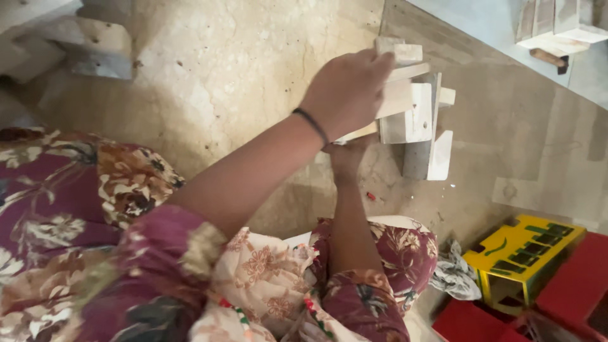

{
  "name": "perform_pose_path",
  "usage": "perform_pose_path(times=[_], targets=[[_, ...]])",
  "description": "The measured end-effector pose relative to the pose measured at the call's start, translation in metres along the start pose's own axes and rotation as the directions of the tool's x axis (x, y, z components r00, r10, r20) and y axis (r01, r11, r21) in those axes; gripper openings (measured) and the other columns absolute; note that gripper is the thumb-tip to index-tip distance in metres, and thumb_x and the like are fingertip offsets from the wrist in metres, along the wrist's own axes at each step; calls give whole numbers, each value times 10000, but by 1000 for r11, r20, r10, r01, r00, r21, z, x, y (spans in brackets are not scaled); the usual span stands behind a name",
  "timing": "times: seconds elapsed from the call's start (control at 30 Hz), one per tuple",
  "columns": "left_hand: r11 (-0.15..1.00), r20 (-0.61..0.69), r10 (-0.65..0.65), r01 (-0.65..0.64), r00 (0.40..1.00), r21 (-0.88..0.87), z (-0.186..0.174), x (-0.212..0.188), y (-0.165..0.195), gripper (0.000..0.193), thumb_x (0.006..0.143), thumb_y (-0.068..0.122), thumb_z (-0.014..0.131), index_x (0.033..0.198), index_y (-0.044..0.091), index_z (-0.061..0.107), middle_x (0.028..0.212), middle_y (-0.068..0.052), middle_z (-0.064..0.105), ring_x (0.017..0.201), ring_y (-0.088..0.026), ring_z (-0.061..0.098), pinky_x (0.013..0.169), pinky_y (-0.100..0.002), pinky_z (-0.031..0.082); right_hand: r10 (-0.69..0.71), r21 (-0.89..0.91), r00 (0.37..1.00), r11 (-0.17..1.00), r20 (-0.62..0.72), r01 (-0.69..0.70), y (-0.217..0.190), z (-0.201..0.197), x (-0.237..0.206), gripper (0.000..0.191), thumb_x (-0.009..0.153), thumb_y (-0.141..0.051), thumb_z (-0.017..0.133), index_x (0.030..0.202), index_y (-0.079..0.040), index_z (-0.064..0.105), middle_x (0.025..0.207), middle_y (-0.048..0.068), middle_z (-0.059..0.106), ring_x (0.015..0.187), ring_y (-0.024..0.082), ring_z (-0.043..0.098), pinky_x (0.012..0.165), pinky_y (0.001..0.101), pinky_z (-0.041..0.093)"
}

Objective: The person sits on the floor and wipes white wooden toy parts one at a time with a cloth, turning each piece to clean its sides, then sets the wiped piece on a growing pile of finished parts. The parts appear to be components of wooden toy buses stacked nearby.

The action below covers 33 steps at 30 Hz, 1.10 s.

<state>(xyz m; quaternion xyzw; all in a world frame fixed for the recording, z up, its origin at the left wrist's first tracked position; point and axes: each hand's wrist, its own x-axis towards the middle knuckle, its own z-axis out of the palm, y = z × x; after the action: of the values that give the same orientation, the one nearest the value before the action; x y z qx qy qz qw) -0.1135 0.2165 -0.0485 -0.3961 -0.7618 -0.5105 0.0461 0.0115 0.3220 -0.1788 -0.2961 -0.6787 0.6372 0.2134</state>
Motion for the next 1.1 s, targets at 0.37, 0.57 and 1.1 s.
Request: perform_pose_path(times=[0.37, 0.57, 1.1], targets=[[718, 224, -681, 577, 697, 388, -155, -109, -7, 497, 829, 288, 707, 1262, 72, 593, 865, -181, 731, 878, -394, 686, 791, -510, 523, -167, -605, 973, 762, 161, 231, 7, 50, 12, 1022, 582, -116, 914, 1449, -16, 383, 1407, 216, 448, 1301, 358, 489, 1088, 398, 452], [911, 83, -388, 367, 918, 190, -134, -136, -34, 214, 926, 269, 676, 939, 58, 709, 876, -199, 705, 855, -413, 674, 736, -504, 518, -482, -586, 866, 667, 129, 459, -10, 30, 38, 950, 600, 39, 815, 1423, -27, 346, 1302, 215, 440, 1228, 390, 473, 1062, 488, 401], [649, 2, -732, 699, 681, -301, -130, -126, -107, 413, 997, 400, 639, 953, -8, 695, 771, -55, 729, 736, -74, 644, 650, -315, 533, -557, -242, 814, 778, 162, 580, -4, 86, 11, 429, 1073, -228, 620, 1426, 9, 562, 1436, 149, 529, 1355, 245, 531, 1147, 389, 444]])
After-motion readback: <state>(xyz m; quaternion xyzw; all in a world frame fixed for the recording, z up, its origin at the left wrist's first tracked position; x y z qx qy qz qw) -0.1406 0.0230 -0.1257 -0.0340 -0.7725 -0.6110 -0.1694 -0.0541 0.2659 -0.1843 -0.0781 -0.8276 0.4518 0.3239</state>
